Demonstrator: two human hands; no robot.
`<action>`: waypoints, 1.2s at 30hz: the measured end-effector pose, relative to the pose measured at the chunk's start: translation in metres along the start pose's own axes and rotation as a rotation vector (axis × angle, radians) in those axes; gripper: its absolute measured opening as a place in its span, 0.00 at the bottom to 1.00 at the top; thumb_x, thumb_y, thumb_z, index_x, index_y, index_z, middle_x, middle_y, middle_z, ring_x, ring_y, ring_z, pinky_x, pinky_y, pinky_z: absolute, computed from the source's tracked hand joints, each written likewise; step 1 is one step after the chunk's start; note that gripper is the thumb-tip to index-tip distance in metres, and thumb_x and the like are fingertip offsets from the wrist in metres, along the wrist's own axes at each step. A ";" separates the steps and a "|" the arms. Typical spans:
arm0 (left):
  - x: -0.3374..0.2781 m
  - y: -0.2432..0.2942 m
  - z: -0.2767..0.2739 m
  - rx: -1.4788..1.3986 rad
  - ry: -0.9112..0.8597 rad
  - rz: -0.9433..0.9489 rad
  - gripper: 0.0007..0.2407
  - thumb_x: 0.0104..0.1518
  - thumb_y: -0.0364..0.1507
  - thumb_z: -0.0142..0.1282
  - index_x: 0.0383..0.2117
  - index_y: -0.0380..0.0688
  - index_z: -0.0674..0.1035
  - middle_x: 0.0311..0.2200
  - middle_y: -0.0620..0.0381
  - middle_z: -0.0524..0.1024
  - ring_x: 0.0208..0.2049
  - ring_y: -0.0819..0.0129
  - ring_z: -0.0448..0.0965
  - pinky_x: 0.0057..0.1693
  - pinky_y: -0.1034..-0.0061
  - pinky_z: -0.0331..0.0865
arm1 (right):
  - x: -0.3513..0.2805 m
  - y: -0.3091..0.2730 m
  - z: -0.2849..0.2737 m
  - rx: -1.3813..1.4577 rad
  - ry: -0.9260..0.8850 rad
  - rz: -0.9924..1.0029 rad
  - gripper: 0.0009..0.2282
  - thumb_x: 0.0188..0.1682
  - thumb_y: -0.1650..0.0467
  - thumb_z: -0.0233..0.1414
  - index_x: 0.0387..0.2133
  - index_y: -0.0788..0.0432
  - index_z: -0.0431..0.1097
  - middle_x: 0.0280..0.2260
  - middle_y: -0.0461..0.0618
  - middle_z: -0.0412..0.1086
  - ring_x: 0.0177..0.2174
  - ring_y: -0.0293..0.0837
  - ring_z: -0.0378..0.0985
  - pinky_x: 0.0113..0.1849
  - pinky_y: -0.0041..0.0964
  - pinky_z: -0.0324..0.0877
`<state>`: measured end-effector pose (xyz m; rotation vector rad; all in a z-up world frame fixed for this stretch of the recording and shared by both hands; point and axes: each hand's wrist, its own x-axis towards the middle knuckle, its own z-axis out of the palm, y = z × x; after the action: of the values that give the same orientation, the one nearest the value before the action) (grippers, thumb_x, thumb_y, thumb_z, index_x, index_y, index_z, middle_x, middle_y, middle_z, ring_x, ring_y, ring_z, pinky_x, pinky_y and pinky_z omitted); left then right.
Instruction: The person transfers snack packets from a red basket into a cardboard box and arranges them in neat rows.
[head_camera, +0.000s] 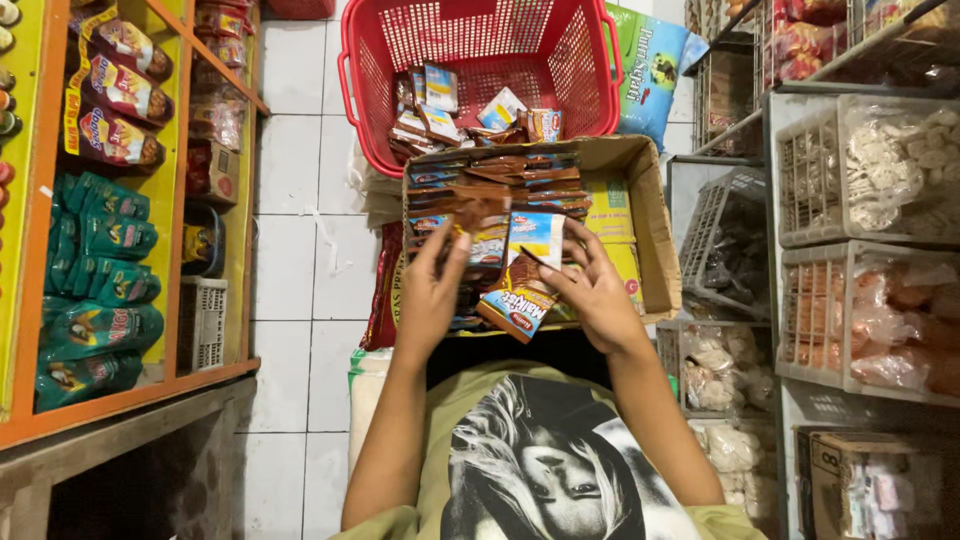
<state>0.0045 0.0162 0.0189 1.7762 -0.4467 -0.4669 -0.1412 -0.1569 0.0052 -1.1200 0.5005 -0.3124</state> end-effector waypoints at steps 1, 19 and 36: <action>0.000 -0.003 -0.001 -0.107 0.020 -0.022 0.20 0.66 0.38 0.52 0.59 0.37 0.74 0.41 0.49 0.82 0.39 0.71 0.81 0.45 0.72 0.77 | -0.001 0.002 -0.003 0.022 0.019 -0.004 0.31 0.49 0.79 0.54 0.67 0.61 0.50 0.58 0.55 0.63 0.55 0.44 0.70 0.55 0.37 0.68; -0.006 0.020 -0.031 0.319 0.262 0.352 0.14 0.65 0.31 0.58 0.52 0.37 0.80 0.47 0.47 0.77 0.47 0.52 0.77 0.56 0.65 0.69 | 0.034 -0.009 0.025 -0.059 0.090 -0.159 0.07 0.59 0.73 0.52 0.47 0.64 0.67 0.42 0.48 0.75 0.42 0.33 0.75 0.46 0.27 0.70; -0.012 -0.018 0.006 -0.529 -0.164 -0.197 0.17 0.66 0.34 0.52 0.58 0.39 0.71 0.45 0.61 0.79 0.42 0.80 0.77 0.45 0.82 0.73 | 0.010 -0.017 0.006 -0.188 0.388 -0.303 0.05 0.60 0.74 0.56 0.41 0.63 0.67 0.35 0.46 0.68 0.33 0.33 0.69 0.34 0.26 0.66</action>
<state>-0.0078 0.0224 0.0010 1.2767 -0.2308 -0.7942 -0.1295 -0.1644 0.0204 -1.3276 0.7132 -0.7685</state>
